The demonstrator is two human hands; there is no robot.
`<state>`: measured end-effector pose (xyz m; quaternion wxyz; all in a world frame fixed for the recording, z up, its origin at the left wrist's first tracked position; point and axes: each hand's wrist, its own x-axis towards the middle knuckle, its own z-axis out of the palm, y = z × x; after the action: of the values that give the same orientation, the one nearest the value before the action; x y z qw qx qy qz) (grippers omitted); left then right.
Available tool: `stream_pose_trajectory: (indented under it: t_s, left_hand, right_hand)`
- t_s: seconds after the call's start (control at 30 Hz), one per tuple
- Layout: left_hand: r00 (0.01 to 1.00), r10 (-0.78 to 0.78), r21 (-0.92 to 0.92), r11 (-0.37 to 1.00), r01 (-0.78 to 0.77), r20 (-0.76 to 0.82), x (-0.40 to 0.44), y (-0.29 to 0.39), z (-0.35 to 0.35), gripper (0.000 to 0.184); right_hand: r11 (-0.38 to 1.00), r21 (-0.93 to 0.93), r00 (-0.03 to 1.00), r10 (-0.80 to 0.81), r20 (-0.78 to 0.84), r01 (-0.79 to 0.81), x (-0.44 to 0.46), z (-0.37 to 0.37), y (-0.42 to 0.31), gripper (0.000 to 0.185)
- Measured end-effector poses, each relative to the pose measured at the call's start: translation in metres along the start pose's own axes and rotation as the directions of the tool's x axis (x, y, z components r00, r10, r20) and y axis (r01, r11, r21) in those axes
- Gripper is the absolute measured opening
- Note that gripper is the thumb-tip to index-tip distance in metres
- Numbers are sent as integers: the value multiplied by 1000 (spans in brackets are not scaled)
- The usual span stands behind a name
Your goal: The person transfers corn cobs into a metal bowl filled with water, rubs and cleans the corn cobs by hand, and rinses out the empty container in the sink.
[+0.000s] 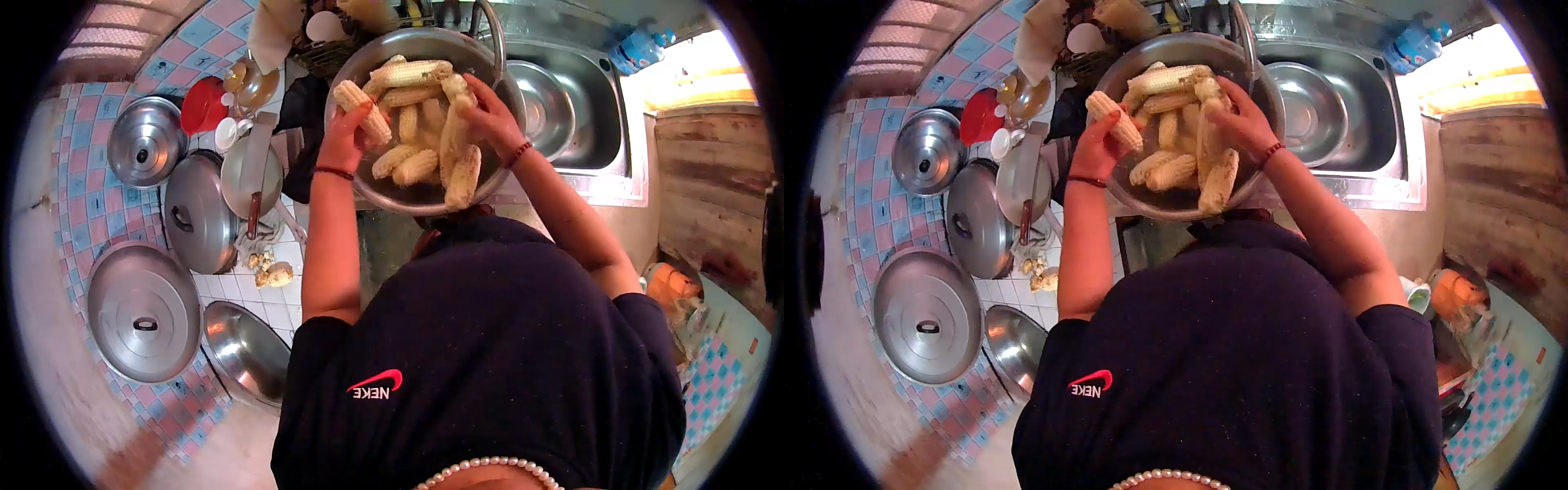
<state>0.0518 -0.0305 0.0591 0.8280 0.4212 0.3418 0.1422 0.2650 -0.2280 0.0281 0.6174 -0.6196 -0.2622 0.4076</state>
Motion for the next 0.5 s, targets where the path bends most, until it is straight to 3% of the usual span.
stream_pose_trajectory:
  t_s: [0.03,0.07,0.1,0.17,0.2,0.3,0.33,0.43,0.47,0.5]
  left_hand:
    - [997,38,127,991,-29,-68,-4,9,1,40]
    - [998,63,394,918,-49,-22,0,9,-7,53]
    - [977,212,579,794,-185,21,8,-5,-17,58]
    - [876,446,839,394,-376,183,16,-22,-23,67]
    - [926,338,958,165,-233,167,12,-21,-14,88]
    - [873,412,965,-110,-236,261,37,-79,-8,92]
    - [867,475,968,-251,-29,150,21,-76,19,89]
    - [958,255,982,-98,163,-134,38,-39,45,83]
    - [954,285,994,-27,107,-95,47,-38,38,78]
    - [968,221,993,47,108,-116,54,-36,29,76]
  right_hand:
    - [956,-281,997,-74,34,80,4,-15,12,75]
    - [828,-537,987,-140,84,163,9,-19,8,72]
    - [788,-603,992,-118,55,127,8,-19,6,71]
    - [695,-718,997,-79,-15,45,-5,-9,-15,70]
    - [652,-754,986,-161,-38,77,9,-12,15,81]
    - [598,-801,964,-210,-162,-4,33,8,50,89]
    - [529,-833,971,-61,-230,-164,28,20,22,101]
    - [606,-777,975,217,-46,-172,40,8,-2,103]
    - [808,-589,971,152,182,-16,50,-4,16,105]
    - [801,-597,964,193,182,-47,49,-16,36,106]
